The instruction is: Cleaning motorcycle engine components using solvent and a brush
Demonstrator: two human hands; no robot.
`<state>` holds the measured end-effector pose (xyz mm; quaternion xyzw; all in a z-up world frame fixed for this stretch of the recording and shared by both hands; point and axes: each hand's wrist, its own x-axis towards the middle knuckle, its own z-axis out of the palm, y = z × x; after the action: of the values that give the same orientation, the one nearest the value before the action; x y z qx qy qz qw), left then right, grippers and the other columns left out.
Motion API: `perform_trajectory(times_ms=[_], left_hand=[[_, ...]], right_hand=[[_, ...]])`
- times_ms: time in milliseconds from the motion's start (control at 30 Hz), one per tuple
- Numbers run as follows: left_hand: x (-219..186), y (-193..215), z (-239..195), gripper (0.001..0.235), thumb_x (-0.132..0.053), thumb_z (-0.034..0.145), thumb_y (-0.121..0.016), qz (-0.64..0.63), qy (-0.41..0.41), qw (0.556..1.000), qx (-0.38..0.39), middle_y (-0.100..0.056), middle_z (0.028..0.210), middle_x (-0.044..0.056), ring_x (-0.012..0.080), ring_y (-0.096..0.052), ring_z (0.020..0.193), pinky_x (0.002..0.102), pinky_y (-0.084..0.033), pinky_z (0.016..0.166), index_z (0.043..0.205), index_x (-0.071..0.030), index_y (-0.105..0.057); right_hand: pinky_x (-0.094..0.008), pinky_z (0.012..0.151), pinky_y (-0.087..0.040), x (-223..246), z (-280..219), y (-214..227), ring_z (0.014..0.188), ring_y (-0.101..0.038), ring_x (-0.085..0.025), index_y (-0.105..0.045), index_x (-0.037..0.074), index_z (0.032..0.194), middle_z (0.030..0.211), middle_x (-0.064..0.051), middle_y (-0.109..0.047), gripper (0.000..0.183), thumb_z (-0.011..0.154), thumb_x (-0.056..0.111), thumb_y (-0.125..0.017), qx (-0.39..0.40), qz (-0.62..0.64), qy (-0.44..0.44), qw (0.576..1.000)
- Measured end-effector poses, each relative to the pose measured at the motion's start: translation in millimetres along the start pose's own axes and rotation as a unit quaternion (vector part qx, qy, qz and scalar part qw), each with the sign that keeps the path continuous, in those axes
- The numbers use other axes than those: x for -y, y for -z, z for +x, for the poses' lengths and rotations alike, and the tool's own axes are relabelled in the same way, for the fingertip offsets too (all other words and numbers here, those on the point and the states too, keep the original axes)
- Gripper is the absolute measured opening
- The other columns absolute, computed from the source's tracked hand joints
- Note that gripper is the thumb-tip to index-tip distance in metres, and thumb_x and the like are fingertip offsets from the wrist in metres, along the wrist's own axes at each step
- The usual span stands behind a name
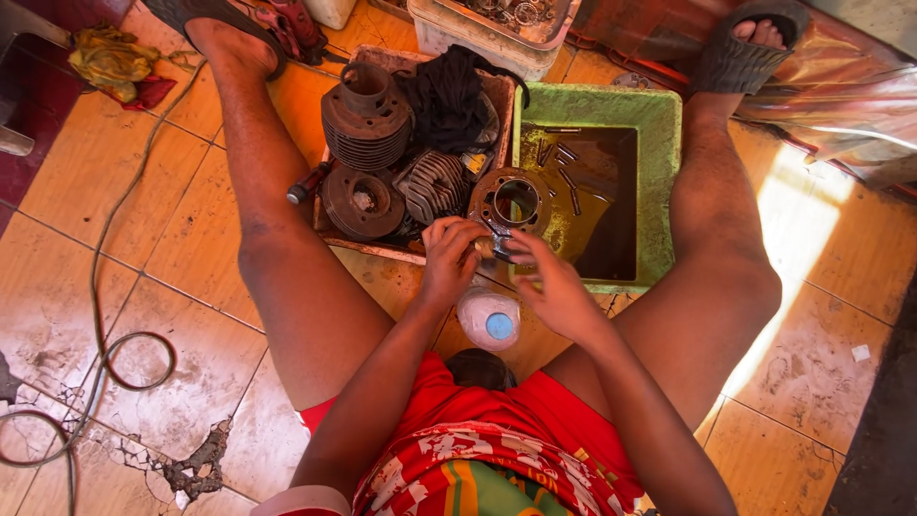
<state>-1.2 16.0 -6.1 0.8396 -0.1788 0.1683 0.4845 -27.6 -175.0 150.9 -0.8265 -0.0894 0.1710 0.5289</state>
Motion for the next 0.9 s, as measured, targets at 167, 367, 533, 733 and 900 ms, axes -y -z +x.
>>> perform_trajectory(times_ms=[167,367,533,733,900], left_hand=[[-9.0,5.1,7.5,0.018,-0.021,0.093,-0.078,-0.054,0.064,0.995,-0.046,-0.072,0.106,-0.008,0.0203,-0.055,0.112,0.041,-0.031,0.101,0.11,-0.023,-0.071],[23.8,-11.6,-9.8,0.014,-0.02,0.097,-0.074,-0.063,0.072,0.994,-0.054,-0.073,0.109,-0.002,0.0238,-0.057,0.111,0.043,-0.032,0.098,0.109,-0.015,-0.07],[18.1,-12.2,-11.4,0.015,-0.022,0.099,-0.071,-0.06,0.078,0.994,-0.045,-0.073,0.11,0.0,0.0253,-0.055,0.112,0.044,-0.032,0.097,0.111,-0.013,-0.069],[4.4,1.6,-6.3,0.014,-0.021,0.1,-0.071,-0.104,0.115,0.987,-0.045,-0.073,0.111,0.002,0.0272,-0.058,0.112,0.042,-0.034,0.099,0.113,-0.015,-0.071],[20.7,-4.6,-17.0,0.015,-0.02,0.1,-0.07,-0.159,0.16,0.973,-0.049,-0.072,0.114,0.002,0.0273,-0.061,0.116,0.041,-0.035,0.103,0.114,-0.016,-0.073]], right_hand=[[-0.06,0.11,-0.047,2.2,-26.8,12.7,0.131,-0.054,-0.048,-0.036,0.005,0.156,0.143,-0.034,-0.05,0.076,0.088,-0.003,-0.069,0.154,-0.186,-0.147,0.959],[-0.056,0.109,-0.047,-94.2,-16.2,-37.7,0.131,-0.056,-0.048,-0.036,0.017,0.156,0.142,-0.029,-0.051,0.1,0.073,0.033,-0.091,0.192,-0.179,-0.089,0.961],[-0.061,0.106,-0.044,-140.5,2.8,-64.2,0.124,-0.057,-0.053,-0.052,-0.001,0.142,0.127,-0.034,-0.061,0.089,0.066,0.016,-0.095,0.133,0.038,0.125,0.982],[-0.066,0.109,-0.039,-109.5,2.5,-56.1,0.125,-0.056,-0.053,-0.059,0.002,0.137,0.126,-0.032,-0.062,0.078,0.067,0.007,-0.092,0.169,0.077,0.093,0.978],[-0.068,0.113,-0.034,-106.8,-13.5,-39.8,0.129,-0.055,-0.047,-0.058,0.007,0.142,0.134,-0.025,-0.064,0.083,0.068,0.012,-0.095,0.173,0.051,0.049,0.983]])
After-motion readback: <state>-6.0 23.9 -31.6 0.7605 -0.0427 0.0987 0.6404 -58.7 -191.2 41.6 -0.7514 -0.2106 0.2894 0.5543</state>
